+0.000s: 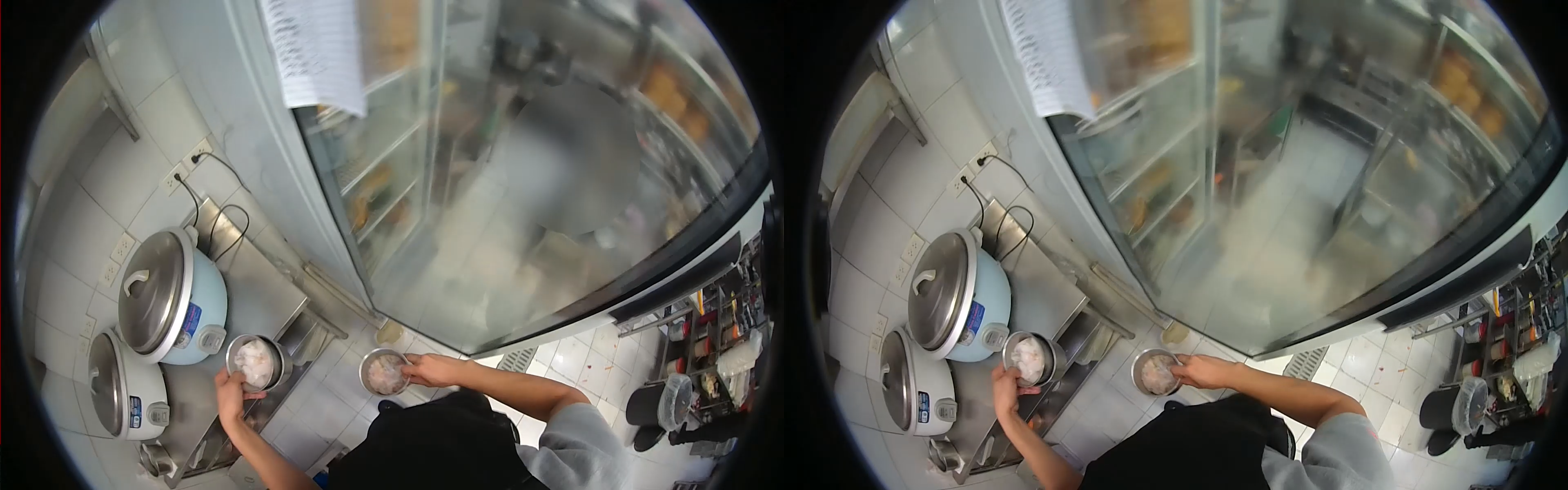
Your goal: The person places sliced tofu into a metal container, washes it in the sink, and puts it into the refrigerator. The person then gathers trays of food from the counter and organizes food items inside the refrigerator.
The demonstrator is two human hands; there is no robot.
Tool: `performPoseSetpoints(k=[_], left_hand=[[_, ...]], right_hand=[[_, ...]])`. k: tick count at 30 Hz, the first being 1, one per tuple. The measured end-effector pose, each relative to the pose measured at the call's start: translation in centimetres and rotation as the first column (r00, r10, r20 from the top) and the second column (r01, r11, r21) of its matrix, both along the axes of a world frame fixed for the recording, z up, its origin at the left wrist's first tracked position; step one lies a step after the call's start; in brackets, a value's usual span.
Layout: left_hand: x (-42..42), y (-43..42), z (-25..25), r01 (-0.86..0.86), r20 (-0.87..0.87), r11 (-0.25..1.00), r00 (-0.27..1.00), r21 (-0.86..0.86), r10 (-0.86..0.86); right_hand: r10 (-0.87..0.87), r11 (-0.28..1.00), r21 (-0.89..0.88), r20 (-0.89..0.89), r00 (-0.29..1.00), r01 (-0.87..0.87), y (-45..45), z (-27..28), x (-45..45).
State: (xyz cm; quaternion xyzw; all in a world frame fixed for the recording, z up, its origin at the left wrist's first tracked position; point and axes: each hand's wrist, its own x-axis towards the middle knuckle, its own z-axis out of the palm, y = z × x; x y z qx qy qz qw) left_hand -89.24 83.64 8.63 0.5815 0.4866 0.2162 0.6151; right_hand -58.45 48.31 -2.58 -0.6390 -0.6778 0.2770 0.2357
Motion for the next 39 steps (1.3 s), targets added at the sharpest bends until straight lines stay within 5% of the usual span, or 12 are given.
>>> performPoseSetpoints(k=[6, 12, 19, 22, 26, 30, 34, 39], left_hand=[[9.5, -8.6, -7.9, -0.002, 0.077, 1.000, 0.997, -0.024, 0.004], [14.2, -18.7, -16.2, -0.279, 0.046, 0.943, 0.956, -0.180, 0.291], [14.8, -29.3, -20.3, -0.208, 0.026, 0.944, 0.975, -0.256, 0.222], [14.6, -33.0, -22.1, -0.180, 0.023, 0.944, 0.981, -0.278, 0.193], [15.2, -37.6, -25.3, -0.147, -0.056, 0.931, 0.989, -0.333, 0.136], [15.3, -42.5, -26.6, -0.194, -0.119, 0.917, 0.980, -0.350, 0.162], [17.7, -49.4, -28.2, -0.248, -0.150, 0.898, 0.967, -0.363, 0.207], [19.3, -57.4, -28.8, -0.262, -0.105, 0.872, 0.965, -0.413, 0.240]], right_hand=[[0.011, 0.994, 0.113, -0.012, 1.000, -0.010, -11.6, -4.3, 6.4], [0.092, 0.988, 0.131, -0.107, 0.990, -0.078, -20.5, -5.3, 10.0], [0.234, 0.972, 0.032, -0.205, 0.950, -0.233, -27.8, -3.0, 15.6], [0.283, 0.954, 0.162, -0.211, 0.935, -0.253, -30.6, -5.8, 17.7], [0.190, 0.982, 0.039, -0.204, 0.960, -0.186, -34.2, -3.7, 22.0], [0.102, 0.984, 0.167, -0.197, 0.975, -0.069, -37.2, -4.4, 28.5], [-0.066, 0.995, 0.079, -0.032, 0.997, 0.069, -37.5, -3.9, 37.2], [-0.117, 0.962, 0.255, 0.050, 0.992, 0.100, -30.0, 2.1, 47.3]])
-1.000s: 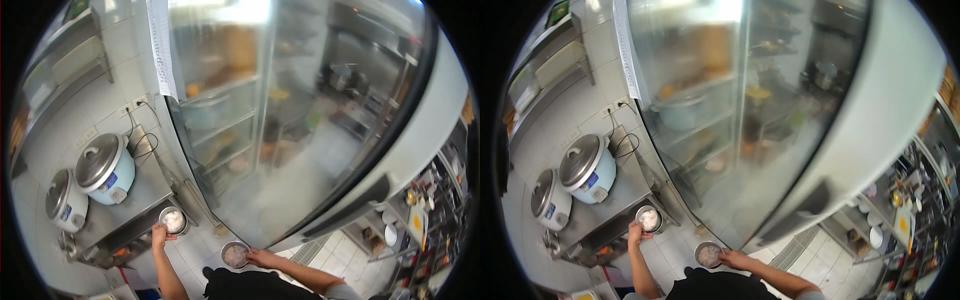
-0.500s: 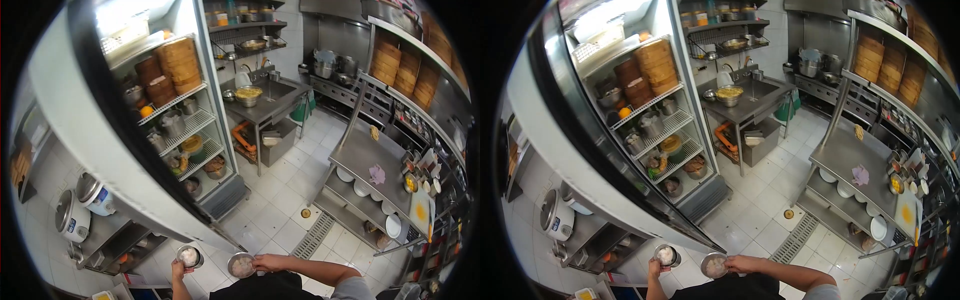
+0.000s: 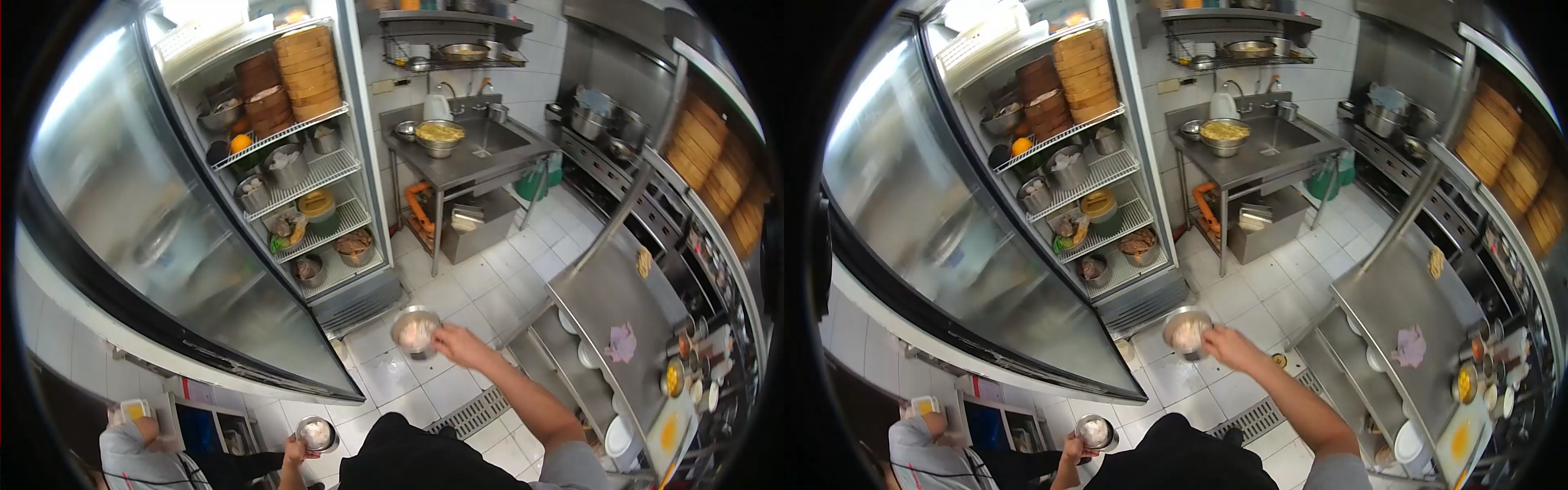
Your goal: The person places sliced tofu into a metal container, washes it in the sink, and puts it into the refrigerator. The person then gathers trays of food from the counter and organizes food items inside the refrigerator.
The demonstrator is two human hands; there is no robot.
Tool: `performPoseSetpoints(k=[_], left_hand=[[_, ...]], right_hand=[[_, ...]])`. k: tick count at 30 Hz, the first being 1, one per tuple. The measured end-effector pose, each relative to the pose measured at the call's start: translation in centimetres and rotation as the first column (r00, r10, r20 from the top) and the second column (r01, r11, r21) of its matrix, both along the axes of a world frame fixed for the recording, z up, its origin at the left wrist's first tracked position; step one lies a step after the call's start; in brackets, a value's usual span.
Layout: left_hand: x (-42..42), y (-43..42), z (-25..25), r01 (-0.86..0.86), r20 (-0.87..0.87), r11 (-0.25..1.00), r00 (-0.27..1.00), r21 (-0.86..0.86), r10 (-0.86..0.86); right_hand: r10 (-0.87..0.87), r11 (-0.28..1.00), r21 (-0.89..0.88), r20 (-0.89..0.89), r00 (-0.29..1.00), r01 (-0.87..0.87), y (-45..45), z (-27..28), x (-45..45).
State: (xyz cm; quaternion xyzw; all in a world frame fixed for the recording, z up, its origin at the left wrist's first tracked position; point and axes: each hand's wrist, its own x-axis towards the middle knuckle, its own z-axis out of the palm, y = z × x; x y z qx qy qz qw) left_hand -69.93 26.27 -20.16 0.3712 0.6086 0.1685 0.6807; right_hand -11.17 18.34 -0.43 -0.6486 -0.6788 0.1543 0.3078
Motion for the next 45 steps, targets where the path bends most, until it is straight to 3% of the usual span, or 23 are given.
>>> performPoseSetpoints(k=[4, 8, 9, 11, 14, 21, 22, 23, 24, 27, 31, 32, 35, 36, 37, 39, 42, 45], left_hand=[[2.9, -4.4, -0.7, -0.187, 0.007, 0.980, 0.982, -0.071, 0.188], [6.9, -6.9, -1.1, -0.236, -0.011, 0.972, 0.972, 0.000, 0.236], [7.4, -7.2, -1.7, -0.237, 0.057, 0.971, 0.970, 0.025, 0.235], [9.0, -7.3, -2.6, -0.338, 0.069, 0.939, 0.937, -0.064, 0.342], [9.0, -7.9, -5.4, -0.217, 0.099, 0.959, 0.966, -0.183, 0.237], [13.4, -11.2, -8.3, -0.437, 0.164, 0.895, 0.893, 0.092, 0.420], [13.3, -11.8, -11.5, -0.594, 0.652, 0.766, 0.483, -0.246, 0.584], [14.0, -12.4, -10.7, -0.557, 0.349, 0.830, 0.783, 0.022, 0.515], [15.0, -12.7, -9.9, -0.539, 0.238, 0.840, 0.824, 0.054, 0.514], [17.9, -13.0, -8.6, -0.576, 0.157, 0.813, 0.813, 0.079, 0.561], [22.0, -13.6, -7.0, -0.613, 0.072, 0.775, 0.789, 0.155, 0.610], [22.8, -13.6, -6.7, -0.614, 0.049, 0.766, 0.785, 0.189, 0.617], [25.1, -13.7, -6.8, -0.573, -0.047, 0.763, 0.789, 0.299, 0.612], [25.9, -13.1, -5.9, -0.596, -0.054, 0.773, 0.783, 0.216, 0.619], [27.9, -11.5, -3.0, -0.655, -0.011, 0.734, 0.744, 0.180, 0.668], [31.9, -7.9, 2.8, -0.761, 0.070, 0.640, 0.648, 0.107, 0.758], [33.9, -5.6, 4.3, -0.779, 0.104, 0.614, 0.626, 0.127, 0.773], [35.3, -3.0, 6.5, -0.785, 0.128, 0.599, 0.618, 0.158, 0.776]], right_hand=[[-0.001, 0.986, 0.164, 0.021, 1.000, -0.002, 11.6, 5.7, 4.3], [0.026, 0.943, 0.331, 0.049, 0.998, -0.041, 24.8, 12.1, 6.1], [0.035, 0.929, 0.367, 0.063, 0.997, -0.056, 28.0, 13.5, 6.4], [-0.032, 0.913, 0.409, 0.089, 0.996, -0.007, 34.4, 15.2, 6.6], [-0.071, 0.917, 0.398, 0.120, 0.990, 0.017, 42.6, 16.8, 7.3], [-0.166, 0.955, 0.278, 0.207, 0.964, 0.104, 57.2, 14.6, 8.8], [-0.148, 0.959, 0.269, 0.209, 0.967, 0.088, 58.6, 14.0, 8.7], [-0.132, 0.964, 0.256, 0.212, 0.968, 0.075, 59.7, 13.2, 8.8], [-0.115, 0.969, 0.241, 0.216, 0.970, 0.061, 60.6, 12.6, 8.9], [-0.036, 0.945, 0.326, 0.155, 0.987, -0.016, 62.1, 11.9, 9.5], [-0.129, 0.982, 0.175, 0.386, 0.913, 0.065, 60.9, 15.2, 9.8], [-0.130, 0.981, 0.179, 0.354, 0.926, 0.069, 59.9, 17.2, 8.9], [0.180, 0.940, 0.228, 0.302, 0.936, -0.254, 61.6, 17.0, 6.7], [0.271, 0.914, 0.220, 0.292, 0.917, -0.340, 62.7, 16.2, 5.9], [0.254, 0.893, 0.295, 0.293, 0.922, -0.340, 63.9, 14.7, 4.8], [0.347, 0.927, 0.144, 0.024, 0.938, -0.347, 66.1, 13.6, 3.4], [0.314, 0.888, 0.310, 0.133, 0.940, -0.341, 65.2, 13.6, 2.1], [0.326, 0.893, 0.242, 0.234, 0.916, -0.379, 62.8, 14.9, 2.5]])
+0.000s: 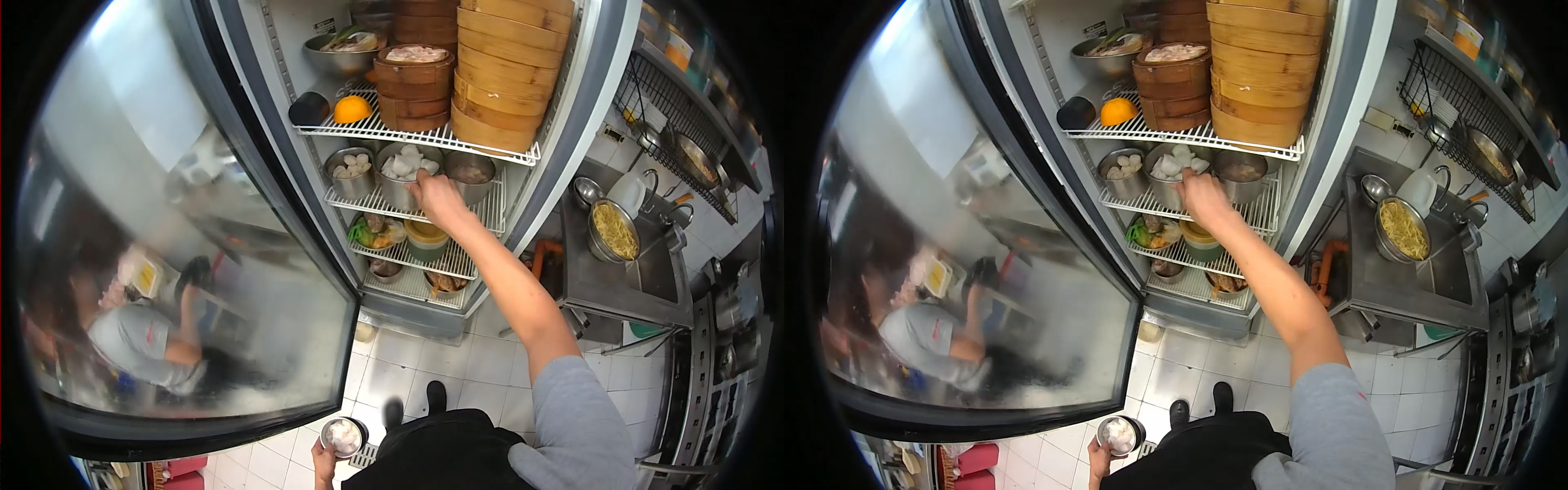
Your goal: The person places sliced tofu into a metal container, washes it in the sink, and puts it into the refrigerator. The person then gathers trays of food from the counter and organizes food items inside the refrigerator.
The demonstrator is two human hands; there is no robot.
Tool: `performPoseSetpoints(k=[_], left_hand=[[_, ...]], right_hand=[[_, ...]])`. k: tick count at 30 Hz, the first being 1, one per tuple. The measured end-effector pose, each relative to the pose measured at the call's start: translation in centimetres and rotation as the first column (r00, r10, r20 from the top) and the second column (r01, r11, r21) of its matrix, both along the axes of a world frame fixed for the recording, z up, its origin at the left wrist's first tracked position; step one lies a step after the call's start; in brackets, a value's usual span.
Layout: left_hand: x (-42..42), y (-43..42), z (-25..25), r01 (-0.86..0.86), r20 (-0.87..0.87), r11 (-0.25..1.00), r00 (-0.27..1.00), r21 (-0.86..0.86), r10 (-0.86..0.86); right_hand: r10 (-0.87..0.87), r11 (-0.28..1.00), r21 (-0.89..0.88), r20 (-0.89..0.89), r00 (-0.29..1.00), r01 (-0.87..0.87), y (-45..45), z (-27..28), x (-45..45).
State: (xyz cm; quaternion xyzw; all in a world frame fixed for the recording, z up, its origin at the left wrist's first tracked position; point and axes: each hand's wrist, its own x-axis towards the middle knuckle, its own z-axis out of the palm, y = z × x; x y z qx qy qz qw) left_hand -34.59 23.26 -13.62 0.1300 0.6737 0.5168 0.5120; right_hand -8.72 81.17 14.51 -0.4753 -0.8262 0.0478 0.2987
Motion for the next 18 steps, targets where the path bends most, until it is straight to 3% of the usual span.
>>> performPoseSetpoints(k=[4, 6, 7, 11, 16, 18], left_hand=[[0.7, 2.3, 1.8, 0.043, -0.067, 0.999, 0.997, 0.009, -0.042], [0.0, 3.3, 1.2, 0.071, -0.123, 0.997, 0.990, 0.004, -0.070], [0.4, 4.4, 3.2, 0.089, -0.145, 0.995, 0.985, -0.045, -0.095], [-2.1, 5.6, -0.1, 0.211, -0.181, 0.978, 0.962, 0.011, -0.205], [-2.8, 7.9, 0.2, 0.270, -0.127, 0.963, 0.956, 0.019, -0.265], [-2.5, 8.7, 0.6, 0.293, -0.156, 0.955, 0.947, 0.051, -0.282]], right_hand=[[0.083, 0.996, 0.028, -0.062, 0.995, -0.081, -3.7, 2.7, 2.0], [0.116, 0.989, 0.106, -0.094, 0.989, -0.106, -5.2, 3.4, 3.4], [0.134, 0.983, 0.144, -0.108, 0.985, -0.118, -6.2, 3.7, 4.1], [0.057, 0.995, 0.082, -0.028, 0.998, -0.054, -10.6, 5.9, 7.3], [-0.147, 0.989, 0.041, 0.119, 0.982, 0.143, -12.4, 5.8, 9.7], [-0.145, 0.988, 0.077, 0.127, 0.981, 0.136, -11.5, 5.0, 10.0]])
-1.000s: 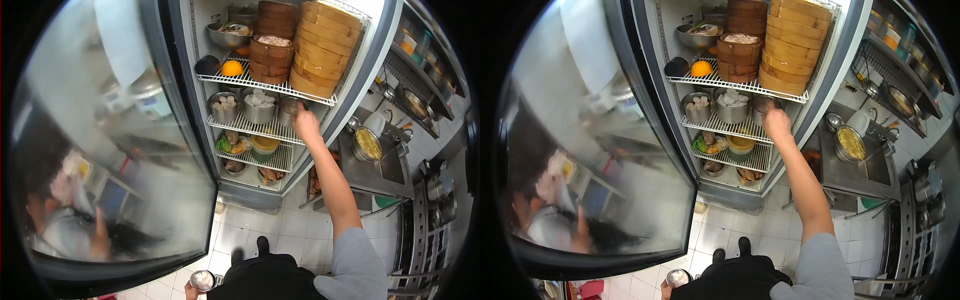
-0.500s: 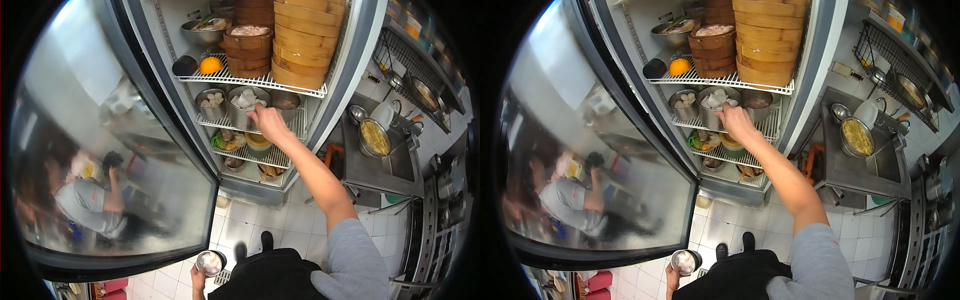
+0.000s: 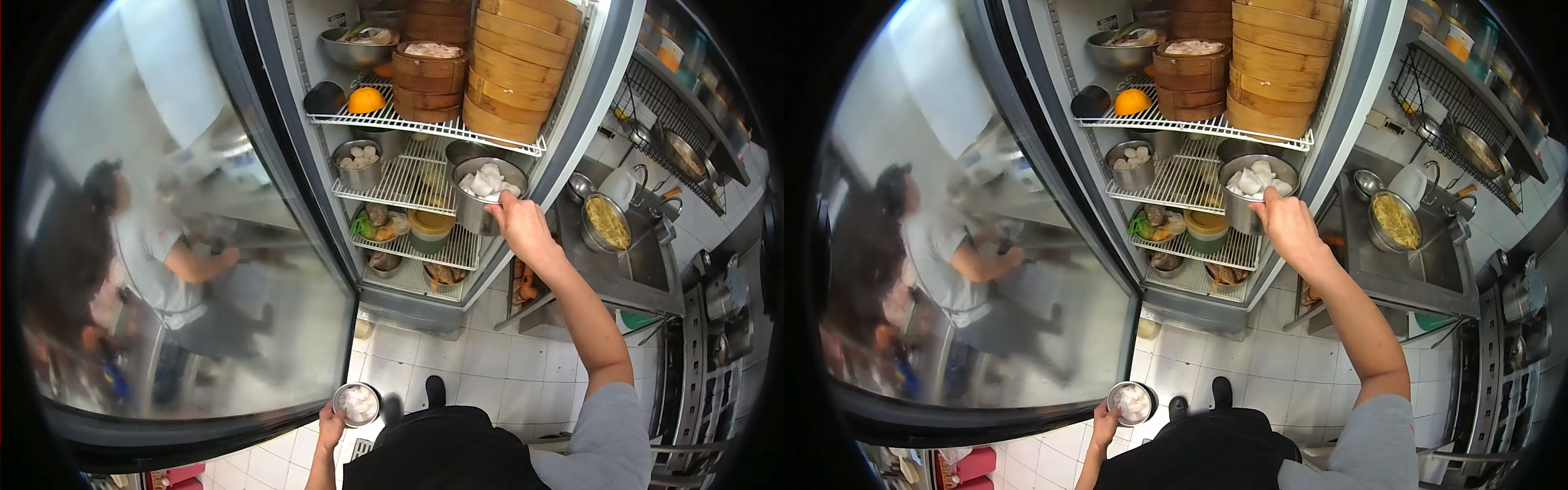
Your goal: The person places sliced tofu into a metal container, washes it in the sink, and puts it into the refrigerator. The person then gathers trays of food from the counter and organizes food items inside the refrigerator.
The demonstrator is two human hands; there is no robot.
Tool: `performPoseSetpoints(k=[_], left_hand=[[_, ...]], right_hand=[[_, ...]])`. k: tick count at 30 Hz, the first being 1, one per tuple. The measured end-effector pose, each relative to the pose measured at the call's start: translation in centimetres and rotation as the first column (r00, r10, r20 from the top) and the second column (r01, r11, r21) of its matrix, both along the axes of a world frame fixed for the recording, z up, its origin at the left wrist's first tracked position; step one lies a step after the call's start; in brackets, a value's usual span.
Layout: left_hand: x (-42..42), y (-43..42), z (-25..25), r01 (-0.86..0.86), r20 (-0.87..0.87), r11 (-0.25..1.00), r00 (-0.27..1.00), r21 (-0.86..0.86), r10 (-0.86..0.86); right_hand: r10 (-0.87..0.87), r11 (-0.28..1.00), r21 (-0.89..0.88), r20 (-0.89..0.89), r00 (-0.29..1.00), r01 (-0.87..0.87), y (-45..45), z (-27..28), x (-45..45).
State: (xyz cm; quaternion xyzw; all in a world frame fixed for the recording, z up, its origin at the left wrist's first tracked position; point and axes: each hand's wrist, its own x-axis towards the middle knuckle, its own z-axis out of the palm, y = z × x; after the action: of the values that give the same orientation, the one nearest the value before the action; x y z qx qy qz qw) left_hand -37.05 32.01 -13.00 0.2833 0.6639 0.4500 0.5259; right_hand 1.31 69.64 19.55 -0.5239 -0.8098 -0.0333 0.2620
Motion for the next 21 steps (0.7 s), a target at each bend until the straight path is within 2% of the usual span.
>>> performPoseSetpoints(k=[4, 8, 11, 14, 16, 19, 21], left_hand=[[-0.1, 1.0, 1.3, 0.074, -0.021, 0.995, 0.997, -0.069, -0.075], [0.7, 1.4, 1.4, 0.049, -0.092, 0.996, 0.995, 0.072, -0.042], [1.4, 1.7, 2.8, 0.026, -0.109, 0.996, 0.994, 0.081, -0.017], [2.3, 2.8, 6.5, 0.034, -0.089, 0.999, 0.996, 0.028, -0.032], [3.4, 4.3, 8.6, 0.023, -0.060, 0.999, 0.998, 0.043, -0.021], [3.2, 6.5, 9.0, 0.105, -0.098, 0.992, 0.990, 0.071, -0.097], [3.7, 8.1, 12.3, 0.170, -0.074, 0.985, 0.983, 0.015, -0.168]], right_hand=[[0.014, 0.999, 0.041, 0.001, 1.000, -0.014, 3.2, -2.1, -0.5], [0.040, 0.999, 0.029, -0.083, 0.996, -0.038, 5.1, -2.9, -3.0], [0.079, 0.997, 0.011, -0.095, 0.992, -0.078, 6.1, -3.4, -5.6], [0.100, 0.994, -0.041, -0.121, 0.988, -0.105, 7.7, -3.7, -8.6], [0.114, 0.993, 0.044, -0.103, 0.988, -0.110, 9.1, -4.2, -10.4], [0.111, 0.994, -0.009, -0.127, 0.986, -0.113, 10.3, -4.8, -11.5], [0.101, 0.991, -0.073, -0.127, 0.987, -0.111, 9.8, -5.5, -11.3]])
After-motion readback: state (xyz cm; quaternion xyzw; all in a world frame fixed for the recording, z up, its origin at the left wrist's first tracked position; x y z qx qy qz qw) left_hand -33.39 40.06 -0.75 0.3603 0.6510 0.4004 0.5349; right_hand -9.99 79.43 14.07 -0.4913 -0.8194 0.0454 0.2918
